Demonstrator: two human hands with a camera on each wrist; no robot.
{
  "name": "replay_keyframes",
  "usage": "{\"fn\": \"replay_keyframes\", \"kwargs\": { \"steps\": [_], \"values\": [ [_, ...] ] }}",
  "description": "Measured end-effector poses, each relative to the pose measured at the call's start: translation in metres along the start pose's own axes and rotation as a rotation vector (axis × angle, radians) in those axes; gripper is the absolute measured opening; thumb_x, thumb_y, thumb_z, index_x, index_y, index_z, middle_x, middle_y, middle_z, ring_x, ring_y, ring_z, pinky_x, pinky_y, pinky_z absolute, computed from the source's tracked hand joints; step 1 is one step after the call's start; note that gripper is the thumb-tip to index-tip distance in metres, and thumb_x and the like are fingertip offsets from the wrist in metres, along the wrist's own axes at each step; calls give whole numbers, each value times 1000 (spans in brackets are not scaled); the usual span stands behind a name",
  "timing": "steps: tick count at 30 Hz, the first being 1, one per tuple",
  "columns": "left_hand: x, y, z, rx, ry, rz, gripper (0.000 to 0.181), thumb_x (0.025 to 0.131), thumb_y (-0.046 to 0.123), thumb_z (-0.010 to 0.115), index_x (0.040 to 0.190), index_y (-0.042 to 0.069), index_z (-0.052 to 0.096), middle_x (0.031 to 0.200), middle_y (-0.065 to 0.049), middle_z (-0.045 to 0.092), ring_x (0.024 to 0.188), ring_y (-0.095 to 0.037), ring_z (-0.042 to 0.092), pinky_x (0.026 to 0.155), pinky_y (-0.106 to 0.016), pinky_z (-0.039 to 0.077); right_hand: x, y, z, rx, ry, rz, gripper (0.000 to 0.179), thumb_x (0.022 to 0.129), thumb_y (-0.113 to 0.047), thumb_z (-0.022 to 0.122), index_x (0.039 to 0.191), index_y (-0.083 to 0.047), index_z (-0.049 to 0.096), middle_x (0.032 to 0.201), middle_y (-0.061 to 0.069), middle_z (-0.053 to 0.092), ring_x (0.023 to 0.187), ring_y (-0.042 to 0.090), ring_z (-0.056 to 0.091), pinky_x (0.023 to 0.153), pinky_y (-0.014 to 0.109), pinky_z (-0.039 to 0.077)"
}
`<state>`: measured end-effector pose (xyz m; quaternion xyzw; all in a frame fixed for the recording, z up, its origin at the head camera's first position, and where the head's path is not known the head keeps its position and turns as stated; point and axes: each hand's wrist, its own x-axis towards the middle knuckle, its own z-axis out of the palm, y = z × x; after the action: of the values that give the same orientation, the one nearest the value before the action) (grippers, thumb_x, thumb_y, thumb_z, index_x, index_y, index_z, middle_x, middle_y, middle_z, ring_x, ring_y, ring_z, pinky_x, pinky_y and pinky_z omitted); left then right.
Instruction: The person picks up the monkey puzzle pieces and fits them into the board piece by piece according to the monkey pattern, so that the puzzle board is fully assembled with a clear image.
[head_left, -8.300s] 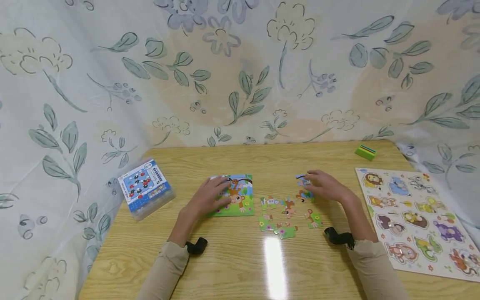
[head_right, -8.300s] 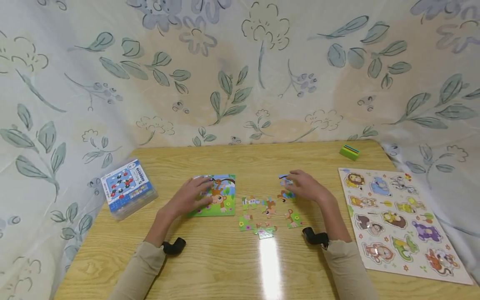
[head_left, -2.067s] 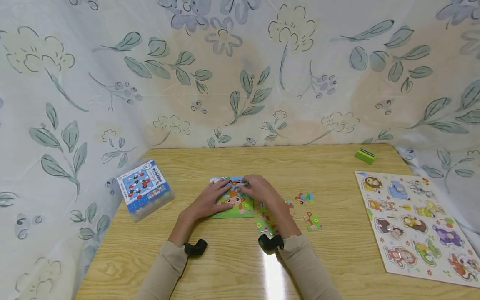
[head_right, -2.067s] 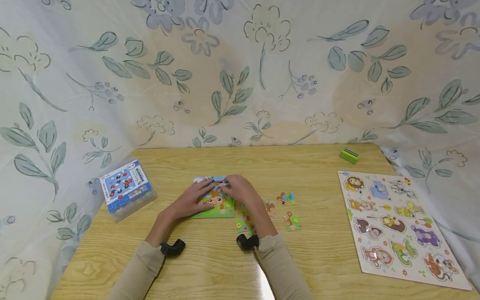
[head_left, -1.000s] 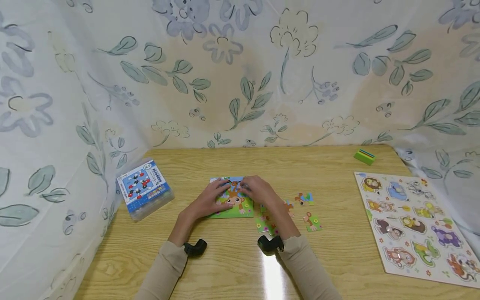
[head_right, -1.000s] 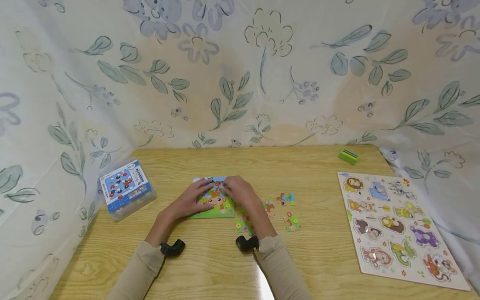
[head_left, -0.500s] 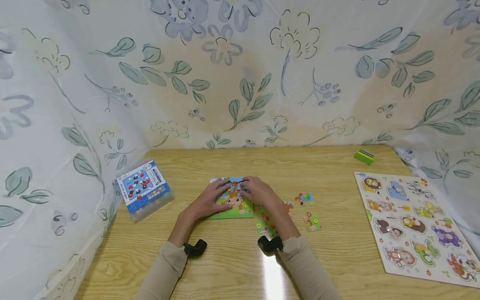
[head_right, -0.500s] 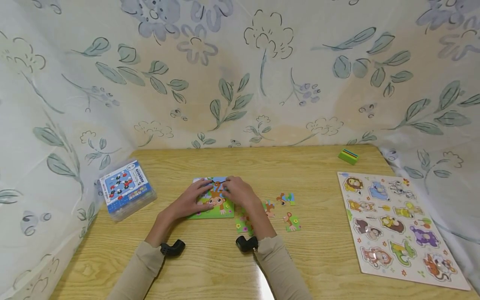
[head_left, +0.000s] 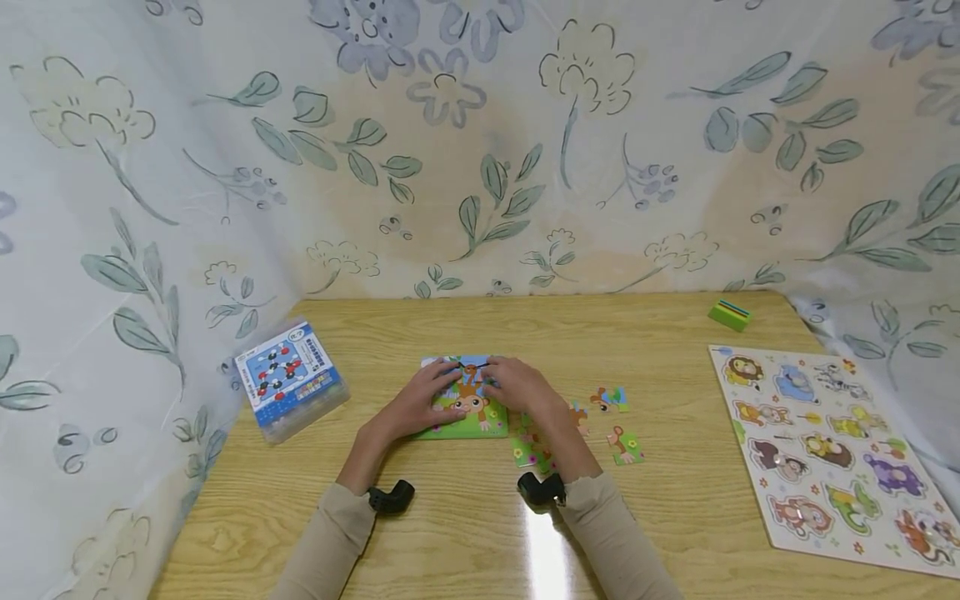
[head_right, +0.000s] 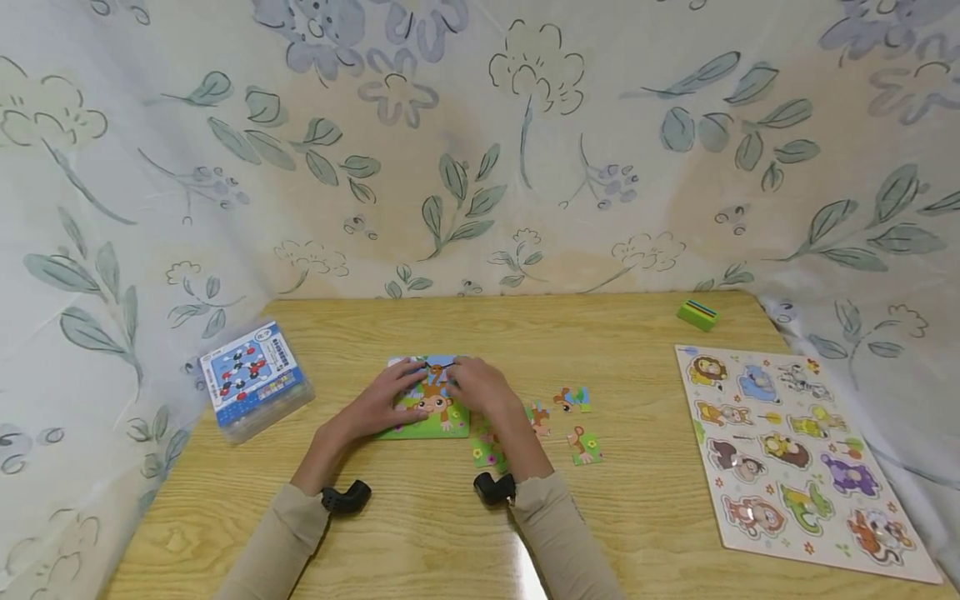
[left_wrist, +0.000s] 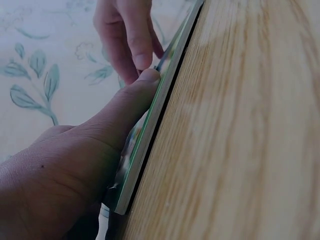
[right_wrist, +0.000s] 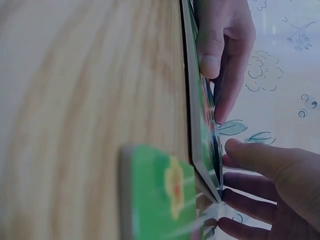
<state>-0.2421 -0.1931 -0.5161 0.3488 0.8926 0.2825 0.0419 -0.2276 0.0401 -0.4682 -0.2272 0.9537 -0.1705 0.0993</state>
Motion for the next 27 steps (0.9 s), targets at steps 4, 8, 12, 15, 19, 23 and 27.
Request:
{"fn": "replay_keyframes", "kwargs": {
  "steps": [4,8,12,15,19,23,27],
  "values": [
    [-1,-1,1,-1,-8,-14,74,87,46,71,147,13,44,156,-9,35,150,-35,21,116,-59,26,-2,-1,-1,-28,-13,-28,43,97,-29,59,138,-15,56,149,19,43,135,38,45,107,51,42],
    [0,-1,1,-4,-18,-29,74,87,47,69,149,15,42,157,-8,33,150,-33,19,117,-57,25,-3,-1,0,-57,-1,-44,42,97,-29,59,137,-17,58,149,20,44,134,40,46,105,52,44],
    [0,0,1,-10,-28,-35,74,88,46,69,149,14,41,157,-8,33,151,-32,19,118,-54,25,-2,-2,2,-69,13,-38,38,97,-29,59,134,-18,61,148,18,45,134,38,47,104,51,45],
    [-1,0,0,-17,-25,-21,74,88,45,69,149,13,41,157,-10,33,150,-34,20,118,-52,25,-2,-6,3,-80,10,-18,37,98,-28,58,133,-18,61,148,18,46,134,36,48,104,50,46],
    [-2,1,-1,-13,-18,-1,73,89,43,69,149,12,41,156,-11,34,150,-35,20,117,-57,25,-3,-12,2,-83,16,-10,36,98,-25,58,132,-15,62,147,18,47,133,36,49,103,49,46],
    [-2,2,-1,-13,-9,9,72,89,42,69,148,11,42,156,-12,34,149,-36,20,116,-59,26,-3,-13,3,-74,44,-30,32,98,-24,59,128,-13,65,141,17,53,127,35,54,100,47,49],
    [-2,3,-1,-19,-10,3,72,88,41,70,148,10,43,156,-12,34,150,-36,19,116,-59,26,-2,-12,6,-51,85,-29,28,96,-22,62,122,-13,68,128,12,62,112,29,62,90,41,54]
  ]
}}
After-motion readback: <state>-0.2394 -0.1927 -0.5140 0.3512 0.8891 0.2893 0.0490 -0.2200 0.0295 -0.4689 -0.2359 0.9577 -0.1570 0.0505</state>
